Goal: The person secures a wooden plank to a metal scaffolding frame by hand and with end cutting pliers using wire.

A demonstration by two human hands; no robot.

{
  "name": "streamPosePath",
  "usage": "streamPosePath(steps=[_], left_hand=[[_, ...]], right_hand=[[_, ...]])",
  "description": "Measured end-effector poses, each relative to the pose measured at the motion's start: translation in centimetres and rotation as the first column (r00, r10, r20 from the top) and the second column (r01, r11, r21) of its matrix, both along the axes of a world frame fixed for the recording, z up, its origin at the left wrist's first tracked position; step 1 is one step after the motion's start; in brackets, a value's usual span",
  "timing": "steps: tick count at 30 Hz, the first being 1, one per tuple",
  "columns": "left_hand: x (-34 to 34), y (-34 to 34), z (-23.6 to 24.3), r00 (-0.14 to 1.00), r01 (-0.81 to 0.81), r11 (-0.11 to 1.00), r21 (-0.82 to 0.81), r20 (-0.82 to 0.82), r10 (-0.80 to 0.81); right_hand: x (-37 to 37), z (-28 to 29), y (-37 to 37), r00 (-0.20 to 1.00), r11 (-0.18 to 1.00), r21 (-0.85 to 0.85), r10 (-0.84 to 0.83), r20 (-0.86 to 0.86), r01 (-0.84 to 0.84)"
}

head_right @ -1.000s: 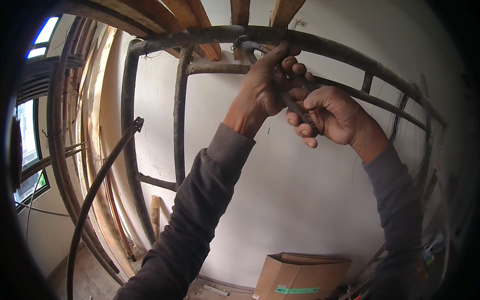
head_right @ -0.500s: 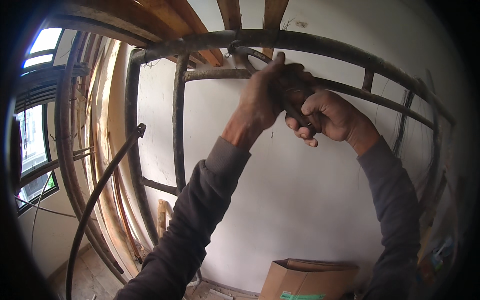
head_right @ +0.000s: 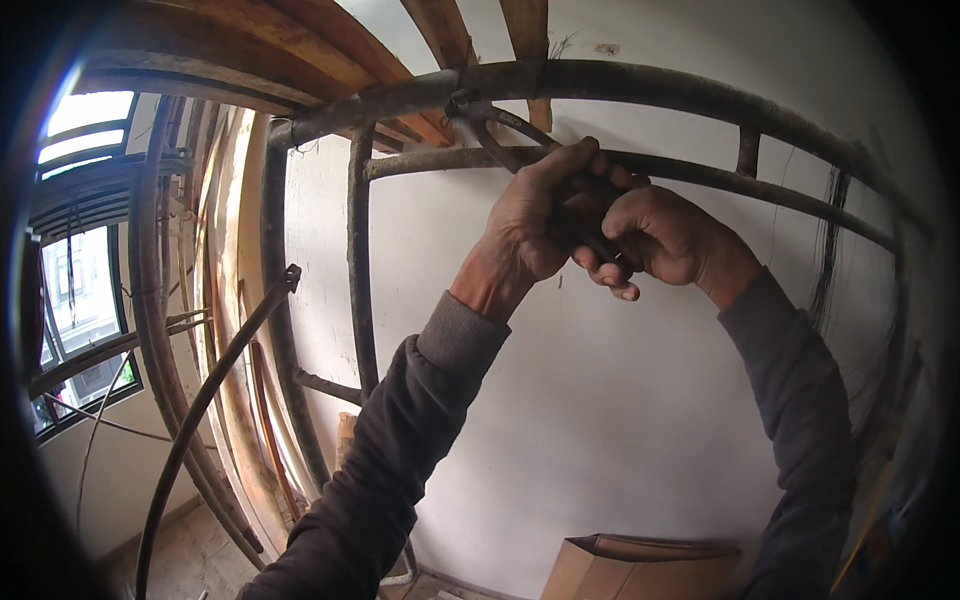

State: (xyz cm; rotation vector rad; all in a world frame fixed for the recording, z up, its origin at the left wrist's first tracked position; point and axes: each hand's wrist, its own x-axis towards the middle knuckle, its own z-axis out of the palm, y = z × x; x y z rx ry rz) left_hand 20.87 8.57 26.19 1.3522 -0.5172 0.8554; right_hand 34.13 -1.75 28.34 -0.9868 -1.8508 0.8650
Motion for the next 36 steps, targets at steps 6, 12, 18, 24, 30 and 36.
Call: streamPosePath(steps=[6, 12, 18, 24, 30, 36], left_hand=[[-0.5, 0.8, -0.1, 0.998, -0.035, 0.996, 0.084, -0.041, 0.039], [-1.0, -0.1, -0.5, 0.996, -0.093, 0.996, 0.016, 0.004, 0.093], [-3.2, 0.9, -1.6, 0.981, -0.182, 0.979, 0.095, -0.044, 0.187], [-5.3, 2.6, -0.5, 0.976, 0.218, 0.976, 0.016, 0.021, -0.219], [-6.9, 2.4, -0.3, 0.994, -0.074, 0.997, -0.034, -0.082, 0.071], [-7.6, 1.7, -0.8, 0.992, -0.093, 0.994, -0.05, -0.085, 0.088]], right_hand=[[0.8, -0.7, 1.2, 0.997, 0.998, -0.042, 0.05, -0.064, -0.052], [-0.4, -1.9, 1.1, 0.976, 0.99, -0.079, 0.098, -0.194, -0.115], [-2.6, -5.3, 2.7, 0.879, 0.973, -0.097, 0.145, -0.455, -0.21], [-4.9, -8.3, 6.2, 0.529, 0.706, 0.026, 0.554, -0.643, -0.708], [-7.3, -10.3, 7.7, 0.379, 0.636, 0.126, 0.593, -0.711, -0.761], [-8.1, -10.8, 7.7, 0.346, 0.644, 0.153, 0.578, -0.739, -0.75]])
